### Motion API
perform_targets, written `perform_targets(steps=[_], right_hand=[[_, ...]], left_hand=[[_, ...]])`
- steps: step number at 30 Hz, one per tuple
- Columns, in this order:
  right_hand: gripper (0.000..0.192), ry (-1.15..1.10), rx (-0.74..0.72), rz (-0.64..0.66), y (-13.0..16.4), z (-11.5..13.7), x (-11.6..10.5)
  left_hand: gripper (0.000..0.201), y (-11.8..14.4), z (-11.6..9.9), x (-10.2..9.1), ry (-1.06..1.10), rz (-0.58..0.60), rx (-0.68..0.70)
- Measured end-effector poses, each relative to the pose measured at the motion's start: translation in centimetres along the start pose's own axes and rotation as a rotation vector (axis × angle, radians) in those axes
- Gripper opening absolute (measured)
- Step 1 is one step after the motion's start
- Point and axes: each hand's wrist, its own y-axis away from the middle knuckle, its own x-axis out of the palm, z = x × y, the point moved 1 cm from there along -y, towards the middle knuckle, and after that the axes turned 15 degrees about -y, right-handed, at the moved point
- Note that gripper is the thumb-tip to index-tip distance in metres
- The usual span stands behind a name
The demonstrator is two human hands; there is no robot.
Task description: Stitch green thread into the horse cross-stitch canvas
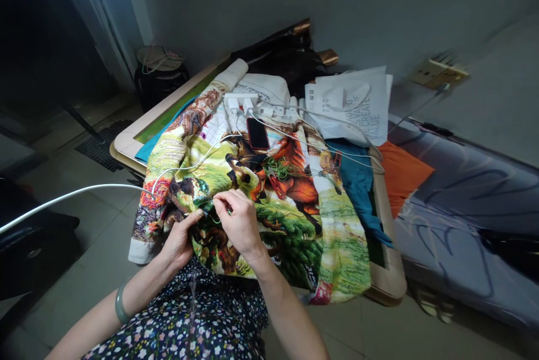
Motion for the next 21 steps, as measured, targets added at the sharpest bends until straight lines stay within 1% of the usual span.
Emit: perform_targets(steps=[6, 10, 14, 16, 19, 21], right_hand=[[0.017, 0.01, 0.018, 0.009, 0.1, 0.1, 0.0], [0.016, 0.017, -0.008, 0.032, 0.2, 0.3, 0.4], [0.015, 0.022, -0.035, 0.038, 0.1, 0.7, 0.4], [0.011, 0.073, -0.039, 0.106, 0.1, 0.6, 0.7], [0.008, 0.22, -0.022, 0.267, 0.3, 0.1, 1.7], [0.012, 0.29, -0.016, 0.319, 0.2, -0.1, 2.5]], left_hand=[[0.048, -0.1, 0.5, -0.1, -0.008, -0.025, 0.096], [0.046, 0.0, 0.5, 0.0, -0.065, -0.031, 0.133], [0.044, 0.1, 0.3, 0.5, -0.133, -0.017, 0.205], [0.04, 0.0, 0.4, 0.6, -0.155, -0.028, 0.228], [0.027, -0.3, 0.7, 0.4, -0.194, -0.055, 0.234], [0.023, -0.4, 0.8, 0.2, -0.208, -0.063, 0.229]])
